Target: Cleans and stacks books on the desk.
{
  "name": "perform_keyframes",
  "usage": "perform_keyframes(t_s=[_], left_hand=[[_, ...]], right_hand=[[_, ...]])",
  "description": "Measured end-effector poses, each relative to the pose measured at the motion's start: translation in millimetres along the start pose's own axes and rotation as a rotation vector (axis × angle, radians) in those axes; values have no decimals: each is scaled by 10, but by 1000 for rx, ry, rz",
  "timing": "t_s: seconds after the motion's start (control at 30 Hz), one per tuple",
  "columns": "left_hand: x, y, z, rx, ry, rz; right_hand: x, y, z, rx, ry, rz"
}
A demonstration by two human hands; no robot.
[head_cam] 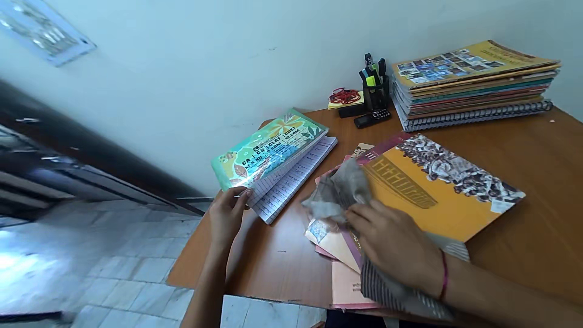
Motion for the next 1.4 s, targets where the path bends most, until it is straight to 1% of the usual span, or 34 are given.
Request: perform_keyframes(t_s=[0.07,0.17,0.3,0.43,0.5,0.57,0.63,0.7,0.8,0.97,1.03,1.07,1.13,1.2,1.3,1.4], left_hand=[[-1,-1,-5,2,6,0],[-5,-2,-8,-1,10,2],[-1,-13,-12,-15,-2,10],[-2,-6,-18,-27,-2,8],[-2,-2,-21,-27,-4,6],[-4,0,-20,-28,-3,6],[-6,-2,-18,-36,-13,8],[-9,-8,-24,-48,-24,15],[-24,-8,-20,-48,-19,11],[-52,-7,-11,-36,-22,6],[-51,-6,-6,-30,-6,9],[-47,-5,-3,-27,-2,12],[-42,-9,6,-36,3,15],[-43,-19,9,-44,-6,14],[-45,-37,-10,-50,-3,8],[-42,-41,-20,-44,8,1]], right_hand=[[-16,-1,2,-4,28,1],[6,104,236,25,-56,6],[27,380,728,-29,-285,-24],[-80,677,1261,-83,-501,17],[-150,789,1427,-113,-590,48],[-184,842,1481,-130,-647,77],[-162,827,1428,-139,-654,88],[-99,745,1303,-119,-611,92],[33,553,938,-51,-528,40],[37,60,193,52,-143,37],[7,-29,46,51,-29,51],[-3,-28,36,49,-13,49],[-18,31,120,58,-42,54],[-31,140,298,33,-102,58],[-80,359,689,-25,-252,50],[-163,618,1122,-87,-445,32]])
Point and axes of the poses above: each hand's wrist, its own x-axis towards the middle knuckle, its own y-axis out of the back of the hand, z = x × y, the point moved 2 cm from there along x, towards the middle knuckle, and after that the axes turned 9 degrees about x, right-handed, at the moved point
